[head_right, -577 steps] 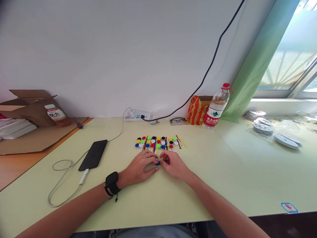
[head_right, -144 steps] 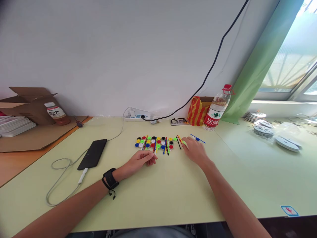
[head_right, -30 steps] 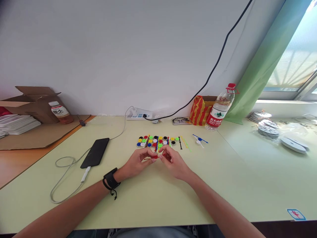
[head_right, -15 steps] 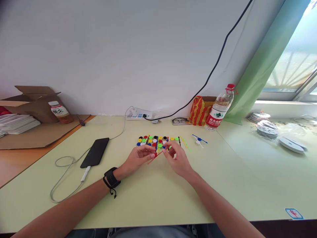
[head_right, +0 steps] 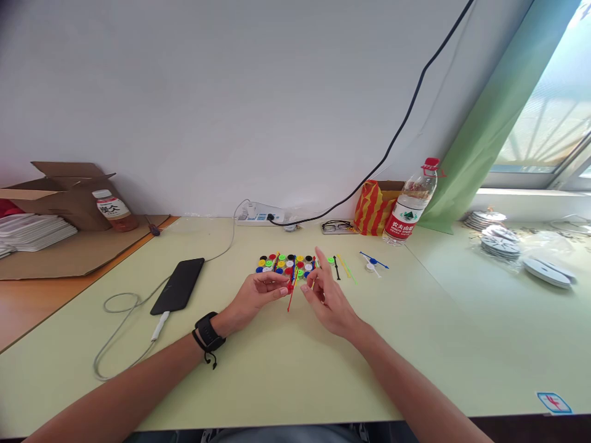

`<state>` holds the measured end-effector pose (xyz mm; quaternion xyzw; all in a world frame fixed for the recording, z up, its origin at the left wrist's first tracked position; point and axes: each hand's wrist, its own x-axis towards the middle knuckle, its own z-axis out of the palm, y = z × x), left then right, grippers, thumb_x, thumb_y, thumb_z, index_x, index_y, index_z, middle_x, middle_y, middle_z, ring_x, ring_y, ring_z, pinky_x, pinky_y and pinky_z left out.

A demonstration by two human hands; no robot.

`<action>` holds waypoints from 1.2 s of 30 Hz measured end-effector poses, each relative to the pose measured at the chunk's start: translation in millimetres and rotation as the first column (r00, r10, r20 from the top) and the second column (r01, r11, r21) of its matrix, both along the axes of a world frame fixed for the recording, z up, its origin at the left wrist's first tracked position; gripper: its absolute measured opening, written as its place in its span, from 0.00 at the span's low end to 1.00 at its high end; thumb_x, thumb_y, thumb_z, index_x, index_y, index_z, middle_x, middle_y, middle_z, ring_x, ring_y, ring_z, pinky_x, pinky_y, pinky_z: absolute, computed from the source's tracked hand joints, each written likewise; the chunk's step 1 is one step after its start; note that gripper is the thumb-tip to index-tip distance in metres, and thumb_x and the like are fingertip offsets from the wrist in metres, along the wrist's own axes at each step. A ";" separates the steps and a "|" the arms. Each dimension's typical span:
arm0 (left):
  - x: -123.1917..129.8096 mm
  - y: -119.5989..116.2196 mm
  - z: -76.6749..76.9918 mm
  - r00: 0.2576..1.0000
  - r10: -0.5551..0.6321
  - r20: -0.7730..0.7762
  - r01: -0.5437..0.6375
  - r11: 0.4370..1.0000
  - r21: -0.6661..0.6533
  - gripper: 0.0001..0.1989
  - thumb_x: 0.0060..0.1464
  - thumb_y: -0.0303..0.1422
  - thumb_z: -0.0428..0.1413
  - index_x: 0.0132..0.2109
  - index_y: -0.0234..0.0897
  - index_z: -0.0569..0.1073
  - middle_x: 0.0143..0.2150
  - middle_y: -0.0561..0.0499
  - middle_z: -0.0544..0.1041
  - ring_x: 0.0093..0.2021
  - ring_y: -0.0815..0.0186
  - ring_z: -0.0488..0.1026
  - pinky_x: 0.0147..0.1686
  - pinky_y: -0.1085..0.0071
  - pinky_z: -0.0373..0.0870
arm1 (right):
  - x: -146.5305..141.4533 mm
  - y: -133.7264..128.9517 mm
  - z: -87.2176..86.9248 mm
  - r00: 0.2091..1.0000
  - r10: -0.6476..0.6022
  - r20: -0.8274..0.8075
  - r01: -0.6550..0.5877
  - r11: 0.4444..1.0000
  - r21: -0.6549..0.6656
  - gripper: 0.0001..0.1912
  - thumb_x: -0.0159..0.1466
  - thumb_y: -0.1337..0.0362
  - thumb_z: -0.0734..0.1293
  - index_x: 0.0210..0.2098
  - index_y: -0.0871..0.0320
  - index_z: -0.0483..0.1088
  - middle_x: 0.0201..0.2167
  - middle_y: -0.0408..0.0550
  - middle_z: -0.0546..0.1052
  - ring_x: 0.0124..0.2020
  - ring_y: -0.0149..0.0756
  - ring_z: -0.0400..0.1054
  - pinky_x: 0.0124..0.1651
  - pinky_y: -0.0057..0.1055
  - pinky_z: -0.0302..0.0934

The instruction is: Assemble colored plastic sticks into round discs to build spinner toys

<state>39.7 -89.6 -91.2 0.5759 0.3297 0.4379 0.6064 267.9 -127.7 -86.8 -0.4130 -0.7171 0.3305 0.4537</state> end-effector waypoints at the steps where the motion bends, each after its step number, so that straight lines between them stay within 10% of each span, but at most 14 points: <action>1: 0.2 0.0 -0.2 1.000 -0.005 -0.004 0.005 1.000 0.000 0.18 0.47 0.37 0.74 0.44 0.34 0.82 0.46 0.43 0.85 0.48 0.56 0.82 0.55 0.57 0.77 | 1.1 -0.5 2.5 0.999 0.043 0.017 -0.043 0.998 -0.046 0.18 0.73 0.50 0.59 0.43 0.54 0.74 0.30 0.44 0.68 0.26 0.33 0.59 0.30 0.31 0.59; 3: 0.6 -0.1 -0.7 1.000 -0.015 -0.011 0.015 1.000 -0.002 0.18 0.47 0.37 0.73 0.44 0.34 0.82 0.45 0.43 0.85 0.47 0.56 0.83 0.54 0.58 0.77 | 2.4 -1.6 6.6 0.987 0.156 0.048 -0.147 0.977 -0.152 0.30 0.75 0.47 0.56 0.21 0.55 0.64 0.20 0.42 0.61 0.22 0.32 0.54 0.27 0.32 0.54; 6: 0.8 -0.4 -1.1 1.000 -0.015 -0.016 0.015 1.000 0.003 0.18 0.48 0.37 0.73 0.44 0.34 0.82 0.44 0.43 0.85 0.46 0.57 0.83 0.54 0.59 0.78 | -0.3 -2.5 8.3 0.969 0.241 0.051 -0.227 0.953 -0.199 0.33 0.74 0.45 0.56 0.17 0.55 0.52 0.17 0.40 0.55 0.21 0.31 0.49 0.27 0.32 0.50; 24: 1.6 -0.7 0.1 0.999 -0.053 -0.012 0.053 0.999 -0.001 0.17 0.50 0.37 0.72 0.45 0.35 0.81 0.44 0.45 0.85 0.46 0.58 0.82 0.52 0.60 0.78 | -4.7 -1.5 3.8 0.993 0.113 0.028 -0.111 0.990 -0.084 0.12 0.71 0.52 0.64 0.45 0.53 0.69 0.25 0.39 0.64 0.26 0.32 0.58 0.29 0.30 0.55; 30: 0.4 -0.4 1.8 0.999 -0.040 -0.024 0.040 0.999 -0.015 0.18 0.51 0.38 0.72 0.46 0.34 0.82 0.42 0.44 0.84 0.45 0.59 0.82 0.51 0.60 0.78 | -4.1 -3.3 -3.9 0.997 0.070 0.018 -0.070 0.997 -0.027 0.31 0.72 0.57 0.63 0.71 0.48 0.50 0.34 0.41 0.67 0.28 0.32 0.61 0.28 0.29 0.59; 36: 1.0 -0.1 1.8 0.999 -0.024 -0.021 0.024 0.999 -0.031 0.19 0.49 0.38 0.73 0.46 0.33 0.82 0.41 0.44 0.84 0.43 0.59 0.82 0.50 0.61 0.78 | -6.6 -3.1 -9.5 0.996 -0.077 -0.050 0.081 0.994 0.070 0.35 0.72 0.54 0.63 0.73 0.45 0.45 0.51 0.50 0.67 0.28 0.30 0.63 0.29 0.31 0.63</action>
